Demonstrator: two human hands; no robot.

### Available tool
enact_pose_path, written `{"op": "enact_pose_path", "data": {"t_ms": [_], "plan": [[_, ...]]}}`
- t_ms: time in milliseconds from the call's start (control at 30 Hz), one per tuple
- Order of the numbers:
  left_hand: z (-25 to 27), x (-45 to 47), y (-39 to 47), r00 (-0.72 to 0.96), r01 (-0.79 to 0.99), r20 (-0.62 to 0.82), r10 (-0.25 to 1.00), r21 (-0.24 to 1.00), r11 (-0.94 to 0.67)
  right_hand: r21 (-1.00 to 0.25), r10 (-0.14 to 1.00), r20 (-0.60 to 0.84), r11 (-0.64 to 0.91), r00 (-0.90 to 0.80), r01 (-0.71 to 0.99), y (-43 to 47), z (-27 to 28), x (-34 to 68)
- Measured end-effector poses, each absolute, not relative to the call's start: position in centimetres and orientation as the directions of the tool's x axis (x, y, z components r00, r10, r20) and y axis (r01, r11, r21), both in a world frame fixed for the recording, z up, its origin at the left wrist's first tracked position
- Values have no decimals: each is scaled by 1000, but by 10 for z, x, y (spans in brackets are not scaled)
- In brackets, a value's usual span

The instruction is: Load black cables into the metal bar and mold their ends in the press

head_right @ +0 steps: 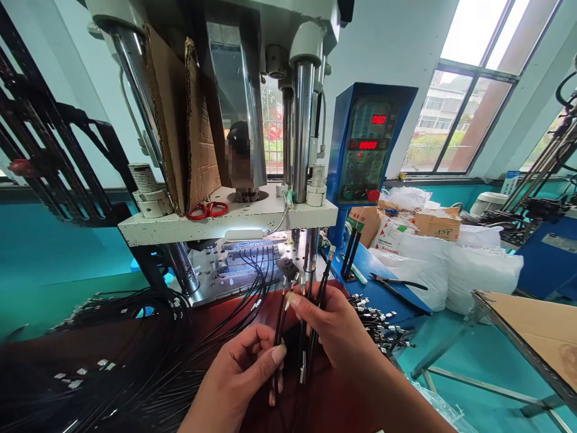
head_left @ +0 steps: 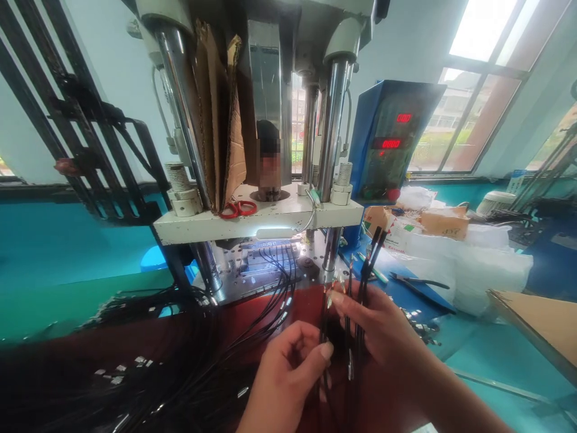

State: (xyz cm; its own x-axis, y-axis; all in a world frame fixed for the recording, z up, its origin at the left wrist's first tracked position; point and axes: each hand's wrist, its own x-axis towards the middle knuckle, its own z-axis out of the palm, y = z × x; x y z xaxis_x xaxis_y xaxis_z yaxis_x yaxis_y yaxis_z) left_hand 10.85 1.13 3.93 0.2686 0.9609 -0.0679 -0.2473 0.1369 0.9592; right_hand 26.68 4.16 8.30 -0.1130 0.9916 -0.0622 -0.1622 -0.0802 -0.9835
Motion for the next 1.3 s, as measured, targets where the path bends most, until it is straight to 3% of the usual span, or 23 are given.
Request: {"op": "enact_pose_path", "data": {"t_ms": [133,267,733,867,1100,1200,1300], "plan": [[43,107,9,234,-275,-50,971,955,116,-991,961,-81,-107,-266,-86,40,95,271],[39,107,11,263,-224,-40,964,969,102,-990,977,-35,-63,-210,-129,39,102,270],[28,106,11,429,-332,-12,903,928,170,-992,978,-51,-27,-204,120,36,100,262],[33,106,9,435,-305,-26,900,936,174,-992,978,-33,-6,-205,128,38,96,263],[60,111,7,264,-259,21,964,965,50,-986,950,28,78,-311,148,34,108,260],[55,110,9,278,-215,46,959,977,15,-981,946,48,105,-321,163,31,115,260],[45,99,7,422,-105,-5,906,993,54,-983,970,22,66,-241,172,30,121,264]]}}
